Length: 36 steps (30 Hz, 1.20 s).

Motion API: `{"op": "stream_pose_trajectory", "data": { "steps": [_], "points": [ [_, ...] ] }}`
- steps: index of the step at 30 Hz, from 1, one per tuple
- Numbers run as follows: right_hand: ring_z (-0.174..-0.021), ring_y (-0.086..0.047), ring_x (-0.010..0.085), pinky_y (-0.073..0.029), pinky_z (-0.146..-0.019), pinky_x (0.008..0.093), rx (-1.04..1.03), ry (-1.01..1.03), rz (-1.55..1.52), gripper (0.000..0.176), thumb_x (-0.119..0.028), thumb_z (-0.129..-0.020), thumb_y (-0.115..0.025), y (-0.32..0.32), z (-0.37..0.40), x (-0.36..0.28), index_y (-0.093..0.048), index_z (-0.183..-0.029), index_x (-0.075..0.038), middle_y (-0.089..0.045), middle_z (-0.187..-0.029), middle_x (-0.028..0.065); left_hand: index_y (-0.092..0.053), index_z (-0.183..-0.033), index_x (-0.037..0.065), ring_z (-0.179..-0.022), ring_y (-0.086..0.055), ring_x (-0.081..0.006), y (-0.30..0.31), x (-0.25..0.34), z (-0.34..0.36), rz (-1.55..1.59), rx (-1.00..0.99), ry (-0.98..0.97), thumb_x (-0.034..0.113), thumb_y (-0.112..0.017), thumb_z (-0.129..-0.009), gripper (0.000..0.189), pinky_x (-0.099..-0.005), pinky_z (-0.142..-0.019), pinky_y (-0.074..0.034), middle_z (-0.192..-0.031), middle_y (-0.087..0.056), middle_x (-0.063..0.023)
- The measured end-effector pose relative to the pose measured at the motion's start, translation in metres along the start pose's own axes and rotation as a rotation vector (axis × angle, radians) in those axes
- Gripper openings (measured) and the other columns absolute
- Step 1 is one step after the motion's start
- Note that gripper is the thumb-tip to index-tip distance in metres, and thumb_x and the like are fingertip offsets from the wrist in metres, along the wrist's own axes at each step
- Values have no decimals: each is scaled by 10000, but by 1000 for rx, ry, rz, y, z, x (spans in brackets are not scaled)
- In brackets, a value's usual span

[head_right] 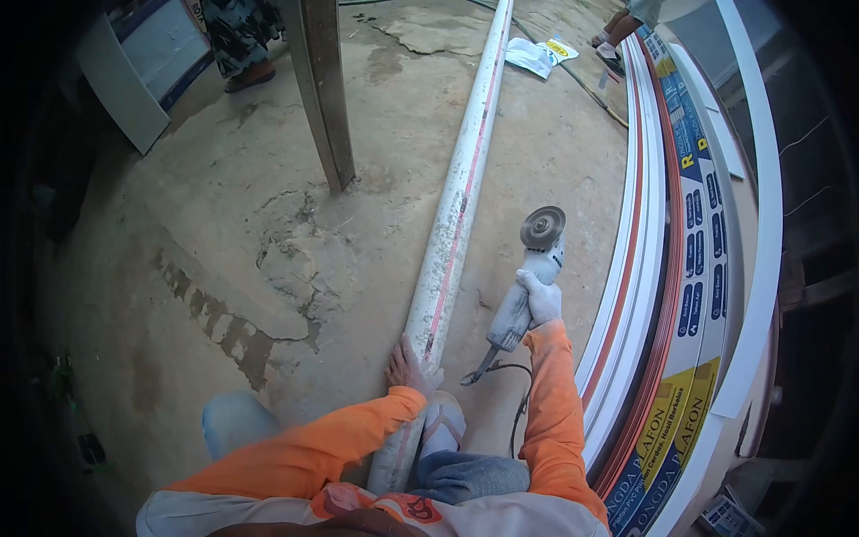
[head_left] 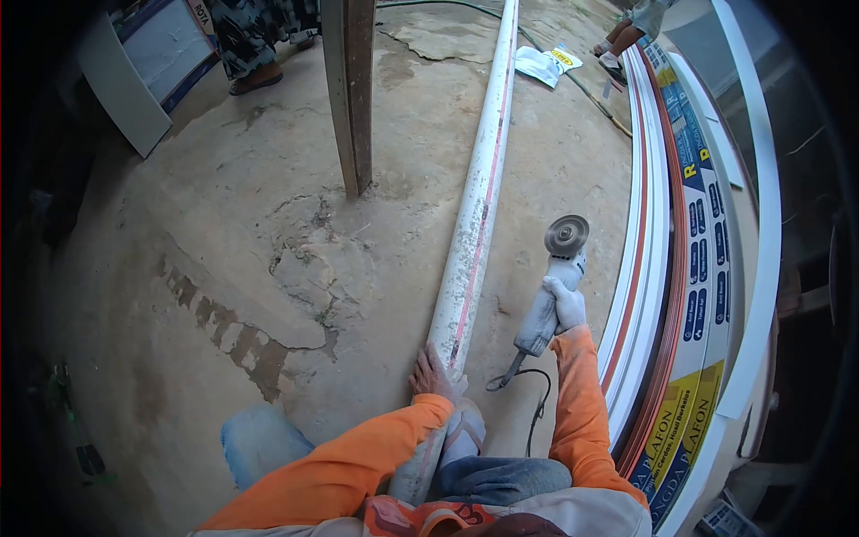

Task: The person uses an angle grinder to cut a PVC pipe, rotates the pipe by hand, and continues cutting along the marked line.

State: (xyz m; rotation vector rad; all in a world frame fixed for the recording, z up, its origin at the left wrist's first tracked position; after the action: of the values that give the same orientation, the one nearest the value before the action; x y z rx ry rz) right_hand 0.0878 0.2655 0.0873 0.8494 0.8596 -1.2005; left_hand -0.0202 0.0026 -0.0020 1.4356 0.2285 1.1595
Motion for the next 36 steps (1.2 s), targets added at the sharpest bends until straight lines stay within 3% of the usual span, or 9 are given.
{"op": "stream_pose_trajectory", "data": {
  "steps": [3, 8, 10, 14, 16, 18, 22, 27, 36],
  "points": [
    [-647, -617, 167, -496, -588, 315, 47, -10, 34, 335, -218, -743, -736, 19, 39, -6, -639, -932, 40, -640, -793, 79, -213, -1441, 95, -1151, -456, -363, 4, -26, 40, 52, -75, 3, 453, -766, -577, 1086, -526, -885, -378, -1286, -416, -175],
    [-618, -595, 163, -490, -582, 315, 173, 25, -5, 340, -218, -741, -733, 18, 103, -17, -622, -951, 25, -616, -763, 59, -211, -1450, 173, -1139, -460, -377, 20, -64, 105, 186, -261, 313, 644, -722, -542, 1143, -557, -888, -376, -1238, -432, -180],
    [-605, -585, 162, -484, -577, 315, 213, 93, 10, 347, -225, -738, -731, 15, 115, -25, -616, -959, 17, -605, -752, 51, -209, -1451, 186, -1121, -474, -384, 15, -68, 95, 232, -238, 263, 661, -721, -545, 1143, -555, -892, -378, -1220, -440, -186],
    [-595, -575, 168, -488, -567, 321, 296, 82, 126, 357, -271, -741, -705, 10, 143, -31, -592, -972, -23, -583, -742, 45, -187, -1458, 181, -1101, -498, -375, 30, -76, 89, 248, -369, 273, 632, -718, -558, 1137, -558, -949, -351, -1211, -452, -178],
    [-586, -572, 170, -483, -560, 318, 303, 58, 259, 371, -290, -735, -709, 1, 159, -49, -595, -959, -19, -580, -729, 45, -120, -1467, 164, -1111, -488, -355, 30, -78, 89, 226, -383, 252, 406, -828, -519, 1208, -526, -970, -363, -1197, -447, -164],
    [-576, -570, 173, -479, -554, 314, 287, 143, 328, 387, -309, -722, -719, -9, 168, -65, -597, -949, -19, -577, -713, 44, -116, -1469, 165, -1120, -489, -338, 35, -86, 91, 218, -455, 256, 363, -829, -530, 1196, -548, -987, -342, -1199, -448, -157],
    [-588, -575, 169, -480, -567, 317, 265, 143, 111, 440, -288, -713, -740, -29, 154, -66, -582, -1007, -1, -589, -750, 55, -115, -1468, 179, -1131, -480, -342, 41, -98, 90, 218, -431, 291, 337, -795, -542, 1161, -546, -987, -335, -1225, -434, -152],
    [-606, -632, 208, -524, -578, 329, 66, -10, -73, 379, -305, -752, -723, -15, 102, -19, -608, -908, 20, -620, -709, 74, -98, -1472, 181, -1179, -451, -344, 34, -94, 93, 143, -418, 266, 357, -795, -552, 1167, -546, -1012, -312, -1274, -412, -166],
    [-699, -656, 268, -568, -667, 375, -278, -339, -570, 427, -352, -817, -629, 50, 88, 126, -575, -1000, 29, -645, -806, 154, -75, -1467, 129, -1232, -417, -368, 25, -84, 100, 53, -343, 162, 385, -791, -563, 1181, -540, -1002, -332, -1346, -371, -203]
  ]
}}
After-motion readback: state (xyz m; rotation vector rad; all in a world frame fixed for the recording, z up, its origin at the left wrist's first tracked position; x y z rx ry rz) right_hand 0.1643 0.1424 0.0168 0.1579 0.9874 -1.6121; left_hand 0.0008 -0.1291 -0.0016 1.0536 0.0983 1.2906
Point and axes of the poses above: each hand's wrist, its own z-axis away from the middle knuckle, its own y-axis out of the back of the hand, x = y × z, the point moved 2 cm from there along -z, towards the middle knuckle
